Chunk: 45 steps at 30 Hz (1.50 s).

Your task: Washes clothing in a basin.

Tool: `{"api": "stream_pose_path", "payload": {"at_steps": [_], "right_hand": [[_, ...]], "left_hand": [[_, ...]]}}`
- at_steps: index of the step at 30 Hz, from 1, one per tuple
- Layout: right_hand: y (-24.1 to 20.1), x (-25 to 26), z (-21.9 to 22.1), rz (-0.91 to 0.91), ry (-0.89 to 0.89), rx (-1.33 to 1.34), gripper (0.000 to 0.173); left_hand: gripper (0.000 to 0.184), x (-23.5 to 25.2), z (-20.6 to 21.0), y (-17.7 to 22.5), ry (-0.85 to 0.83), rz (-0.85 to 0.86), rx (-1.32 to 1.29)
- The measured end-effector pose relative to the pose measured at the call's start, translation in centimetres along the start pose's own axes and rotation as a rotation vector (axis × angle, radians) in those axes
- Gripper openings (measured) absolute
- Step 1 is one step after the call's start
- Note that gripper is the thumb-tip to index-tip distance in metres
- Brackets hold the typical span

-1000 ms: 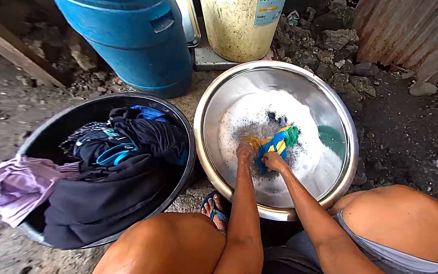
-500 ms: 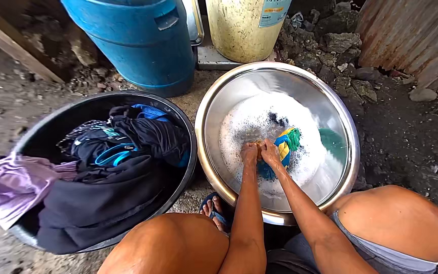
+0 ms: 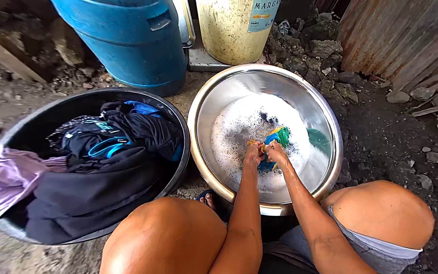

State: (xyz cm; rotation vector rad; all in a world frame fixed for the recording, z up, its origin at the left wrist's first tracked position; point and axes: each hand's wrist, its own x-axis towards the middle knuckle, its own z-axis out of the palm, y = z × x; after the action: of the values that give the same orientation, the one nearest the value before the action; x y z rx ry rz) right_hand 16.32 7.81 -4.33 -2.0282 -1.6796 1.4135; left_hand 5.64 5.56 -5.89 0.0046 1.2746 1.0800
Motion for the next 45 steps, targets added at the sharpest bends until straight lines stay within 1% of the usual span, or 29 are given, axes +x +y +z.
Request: {"api": "stream_pose_path", "payload": {"at_steps": [1,2,4,6,8,9,12,13,15,16,18,20,22,23,25,26,27,28,30,31,33,35,37,40,42,44,45], "right_hand": [[0.4,-0.2,0.6,-0.013,0.001,0.054,0.042],[0.2,-0.6,0.9,-0.045,0.026,0.049,0.043],[-0.8,-1.5,1.1,-0.1,0.071,-0.078,0.043],[-1.4,-1.8,1.2,-0.101,0.087,-0.21,0.036],[-1.3,-1.7,1.3,-0.1,0.142,-0.217,0.03],[-1.2,-1.4,1.3,-0.116,0.177,-0.146,0.029],[-1.2,-0.3,1.0,-0.228,0.244,0.25,0.021],[-2.0,-0.7,0.5,-0.283,0.226,0.338,0.019],[-4.2,-2.0,-0.7,-0.411,0.159,0.413,0.013],[-5.3,-2.8,-1.4,-0.465,0.115,0.433,0.011],[-7.4,-4.8,-3.4,-0.552,0.001,0.445,0.004],[-9.2,-7.0,-5.8,-0.634,-0.089,0.419,0.002],[-10.3,-9.1,-8.5,-0.729,-0.113,0.384,0.004],[-10.7,-10.0,-10.0,-0.783,-0.091,0.36,0.005],[-11.5,-11.4,-13.3,-0.873,-0.02,0.283,0.006],[-12.1,-12.0,-14.9,-0.893,0.012,0.234,0.006],[-12.7,-12.5,-16.4,-0.907,0.038,0.176,0.006],[-13.4,-12.9,-17.6,-0.911,0.059,0.109,0.006],[-15.2,-13.0,-19.3,-0.901,0.079,-0.066,0.005],[-16.4,-12.6,-20.0,-0.898,0.052,-0.156,0.005],[-18.7,-11.2,-21.2,-0.869,-0.048,-0.253,0.004],[-20.1,-10.7,-22.2,-0.818,-0.119,-0.236,0.006],[-20.5,-11.1,-23.2,-0.799,-0.119,-0.189,0.005],[-20.4,-12.6,-24.6,-0.79,-0.006,-0.092,0.007],[-20.0,-13.4,-25.7,-0.806,0.109,0.059,0.006],[-19.3,-13.8,-26.8,-0.849,0.186,0.237,0.007],[-18.9,-13.8,-27.4,-0.869,0.209,0.331,0.008]], "left_hand": [[0.036,-0.2,-0.2,0.3,-0.005,0.012,-0.015],[0.036,-0.4,-0.3,0.6,-0.013,0.035,-0.027],[0.035,-0.5,-0.5,1.1,-0.038,0.073,-0.065],[0.037,-0.5,-0.6,1.2,-0.073,0.083,-0.076],[0.035,-0.6,-0.5,1.2,-0.096,0.099,-0.072],[0.033,-0.7,-0.4,1.2,-0.099,0.116,-0.081],[0.027,-0.8,-0.4,1.6,-0.076,0.199,-0.071],[0.026,-0.8,-0.5,1.7,-0.094,0.229,-0.01],[0.024,-0.7,-0.7,1.8,-0.189,0.269,0.165],[0.023,-0.8,-0.6,1.8,-0.252,0.287,0.245],[0.021,-0.9,-0.1,1.7,-0.312,0.374,0.38],[0.03,-1.5,0.8,2.1,-0.322,0.485,0.51],[0.044,-1.8,1.7,3.2,-0.239,0.63,0.682],[0.047,-2.0,2.0,4.1,-0.15,0.701,0.735],[0.054,-2.8,2.5,6.3,0.046,0.807,0.756],[0.063,-3.5,2.5,7.8,0.063,0.861,0.744],[0.07,-4.4,2.5,9.5,0.019,0.919,0.741],[0.067,-5.7,2.8,11.3,-0.066,0.972,0.747],[0.043,-8.2,4.2,14.8,-0.302,1.024,0.736],[0.039,-9.4,5.4,16.4,-0.421,1.025,0.718],[0.04,-12.3,7.7,19.0,-0.611,0.988,0.683],[0.035,-14.2,9.2,20.4,-0.783,0.881,0.632],[0.025,-15.0,9.9,21.3,-0.918,0.772,0.684],[0.021,-15.4,9.7,20.8,-1.01,0.665,0.78],[0.023,-14.4,8.5,19.2,-1.021,0.606,0.842],[0.023,-12.4,6.7,16.9,-0.958,0.513,0.943],[0.027,-11.1,6.1,15.9,-0.904,0.455,1.054]]}}
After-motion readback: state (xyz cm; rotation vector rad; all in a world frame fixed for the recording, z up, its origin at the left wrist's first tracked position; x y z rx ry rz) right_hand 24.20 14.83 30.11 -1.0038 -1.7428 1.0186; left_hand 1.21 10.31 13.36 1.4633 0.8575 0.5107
